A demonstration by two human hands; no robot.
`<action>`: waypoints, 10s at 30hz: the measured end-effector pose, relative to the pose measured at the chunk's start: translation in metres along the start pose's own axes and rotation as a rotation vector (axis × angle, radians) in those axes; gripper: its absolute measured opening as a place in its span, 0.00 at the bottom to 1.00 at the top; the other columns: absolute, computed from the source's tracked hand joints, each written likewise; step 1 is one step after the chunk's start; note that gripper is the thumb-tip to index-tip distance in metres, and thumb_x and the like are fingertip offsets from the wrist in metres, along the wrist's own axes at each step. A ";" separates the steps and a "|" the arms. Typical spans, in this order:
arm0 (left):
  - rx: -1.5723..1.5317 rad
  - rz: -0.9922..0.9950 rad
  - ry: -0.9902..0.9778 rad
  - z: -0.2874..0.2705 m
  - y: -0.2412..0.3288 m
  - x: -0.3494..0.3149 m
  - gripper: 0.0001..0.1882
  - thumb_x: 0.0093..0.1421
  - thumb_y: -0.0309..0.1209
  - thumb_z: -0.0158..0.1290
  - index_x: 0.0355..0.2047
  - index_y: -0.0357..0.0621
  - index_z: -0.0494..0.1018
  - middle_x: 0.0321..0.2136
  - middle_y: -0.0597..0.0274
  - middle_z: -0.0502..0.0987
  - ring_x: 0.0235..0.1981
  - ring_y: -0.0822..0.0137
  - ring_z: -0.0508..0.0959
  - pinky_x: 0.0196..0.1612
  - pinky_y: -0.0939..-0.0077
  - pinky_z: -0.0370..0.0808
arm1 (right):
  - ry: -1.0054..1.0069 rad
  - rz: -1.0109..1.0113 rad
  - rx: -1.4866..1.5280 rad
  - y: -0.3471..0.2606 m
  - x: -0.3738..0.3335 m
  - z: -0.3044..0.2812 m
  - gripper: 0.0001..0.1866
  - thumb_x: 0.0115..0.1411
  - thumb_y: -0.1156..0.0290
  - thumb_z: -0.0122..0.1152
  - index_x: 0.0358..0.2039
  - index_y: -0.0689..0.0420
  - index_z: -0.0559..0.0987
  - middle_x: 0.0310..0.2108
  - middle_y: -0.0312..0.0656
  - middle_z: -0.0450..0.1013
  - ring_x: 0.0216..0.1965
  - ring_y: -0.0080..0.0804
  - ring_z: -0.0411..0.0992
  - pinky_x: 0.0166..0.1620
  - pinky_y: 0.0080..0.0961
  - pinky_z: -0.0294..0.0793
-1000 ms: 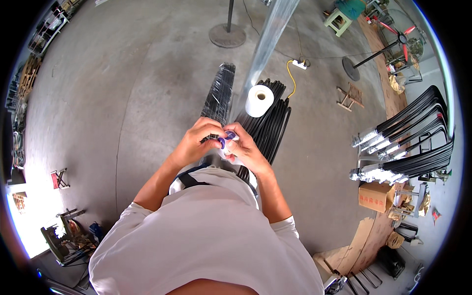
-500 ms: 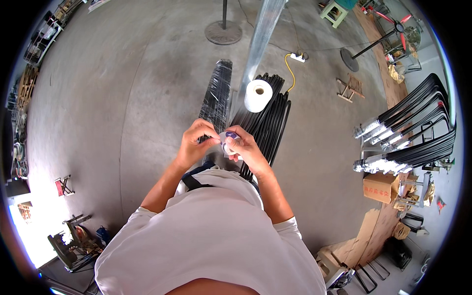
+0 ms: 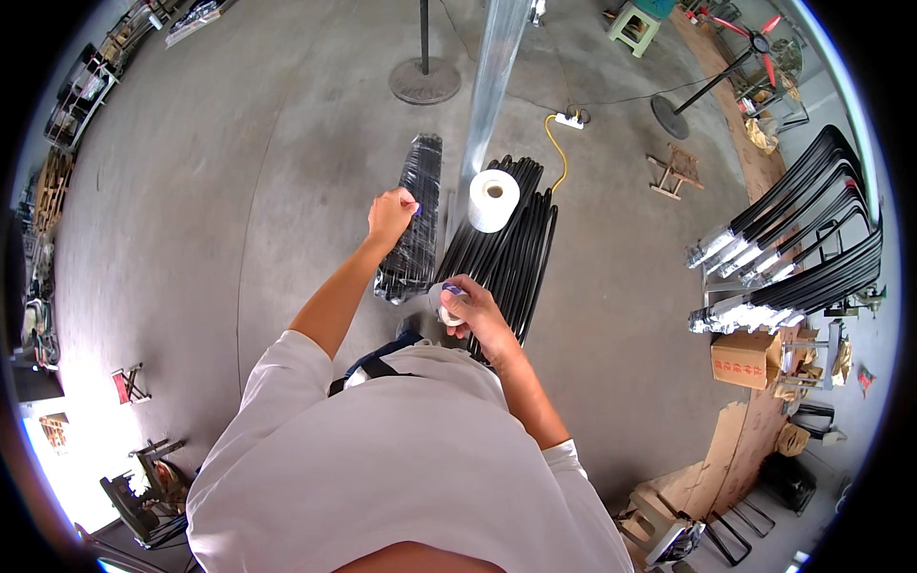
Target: The person wraps a roll of clear plastic film around a bundle of black cables. They rotate the bundle and pull the film to secure it, then tear the film off the roll. The person repeats this wrapping process on multiple bundles of cables in a warehouse setting.
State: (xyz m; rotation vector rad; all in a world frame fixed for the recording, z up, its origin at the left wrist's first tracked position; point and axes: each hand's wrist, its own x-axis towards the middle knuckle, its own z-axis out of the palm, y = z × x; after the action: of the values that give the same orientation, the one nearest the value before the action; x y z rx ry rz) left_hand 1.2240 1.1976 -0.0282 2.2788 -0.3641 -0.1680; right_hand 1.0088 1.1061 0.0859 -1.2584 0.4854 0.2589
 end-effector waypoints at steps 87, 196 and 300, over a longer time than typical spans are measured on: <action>-0.484 0.079 -0.324 0.038 0.087 -0.211 0.06 0.55 0.21 0.45 0.33 0.37 0.71 0.28 0.60 0.75 0.32 0.70 0.75 0.37 0.80 0.70 | 0.194 -0.568 -0.436 -0.017 0.041 -0.134 0.19 0.37 0.73 0.67 0.32 0.60 0.72 0.41 0.43 0.66 0.42 0.36 0.66 0.45 0.27 0.65; -1.314 -0.102 -0.602 0.265 0.218 -0.032 0.11 0.61 0.31 0.44 0.43 0.43 0.59 0.21 0.69 0.61 0.19 0.79 0.61 0.20 0.87 0.58 | 0.081 -0.201 1.085 -0.001 0.056 -0.370 0.41 0.50 0.40 0.46 0.50 0.67 0.62 0.41 0.58 0.66 0.40 0.54 0.69 0.40 0.45 0.73; -1.204 -0.900 -0.381 0.318 0.014 -0.281 0.07 0.57 0.28 0.43 0.33 0.40 0.68 0.24 0.64 0.71 0.24 0.73 0.73 0.28 0.78 0.73 | 0.161 -0.124 1.047 0.238 -0.062 -0.345 0.29 0.49 0.49 0.56 0.44 0.59 0.71 0.38 0.44 0.72 0.39 0.37 0.71 0.44 0.34 0.71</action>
State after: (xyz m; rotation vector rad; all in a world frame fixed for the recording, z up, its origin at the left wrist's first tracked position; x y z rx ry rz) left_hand 0.8791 1.0527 -0.2291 1.0423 0.5083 -0.9795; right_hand 0.7774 0.8528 -0.1627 -0.2791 0.5654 -0.2024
